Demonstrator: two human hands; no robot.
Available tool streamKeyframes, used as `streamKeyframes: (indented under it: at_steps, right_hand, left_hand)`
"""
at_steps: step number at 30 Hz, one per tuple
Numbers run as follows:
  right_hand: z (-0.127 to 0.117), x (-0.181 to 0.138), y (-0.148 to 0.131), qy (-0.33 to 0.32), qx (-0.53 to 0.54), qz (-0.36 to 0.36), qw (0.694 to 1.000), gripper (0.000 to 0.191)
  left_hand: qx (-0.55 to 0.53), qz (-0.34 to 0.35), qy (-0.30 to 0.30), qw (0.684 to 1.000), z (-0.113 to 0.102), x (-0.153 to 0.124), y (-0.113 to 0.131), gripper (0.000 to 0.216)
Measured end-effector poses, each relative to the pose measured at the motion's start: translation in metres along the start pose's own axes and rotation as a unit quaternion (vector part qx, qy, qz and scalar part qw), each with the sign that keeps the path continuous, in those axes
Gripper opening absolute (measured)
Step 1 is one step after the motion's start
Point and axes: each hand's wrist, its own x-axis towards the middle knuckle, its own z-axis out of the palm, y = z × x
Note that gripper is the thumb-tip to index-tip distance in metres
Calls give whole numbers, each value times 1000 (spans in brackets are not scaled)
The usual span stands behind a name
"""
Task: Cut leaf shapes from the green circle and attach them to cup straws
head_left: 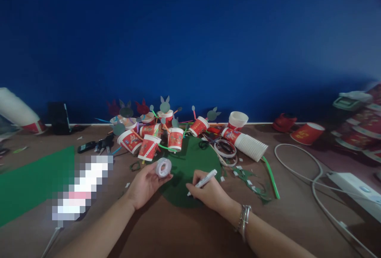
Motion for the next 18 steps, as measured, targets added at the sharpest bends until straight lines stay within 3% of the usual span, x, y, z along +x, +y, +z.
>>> streamKeyframes:
  at_steps: [9, 18]
  right_hand:
    - [-1, 0, -2, -20, -3, 1, 1000, 22]
    - [-1, 3, 4, 11, 50, 25, 998, 21]
  left_hand:
    - [6, 3, -2, 1000, -1, 0, 0, 24]
    - [-8, 9, 6, 1000, 1, 0, 0, 21]
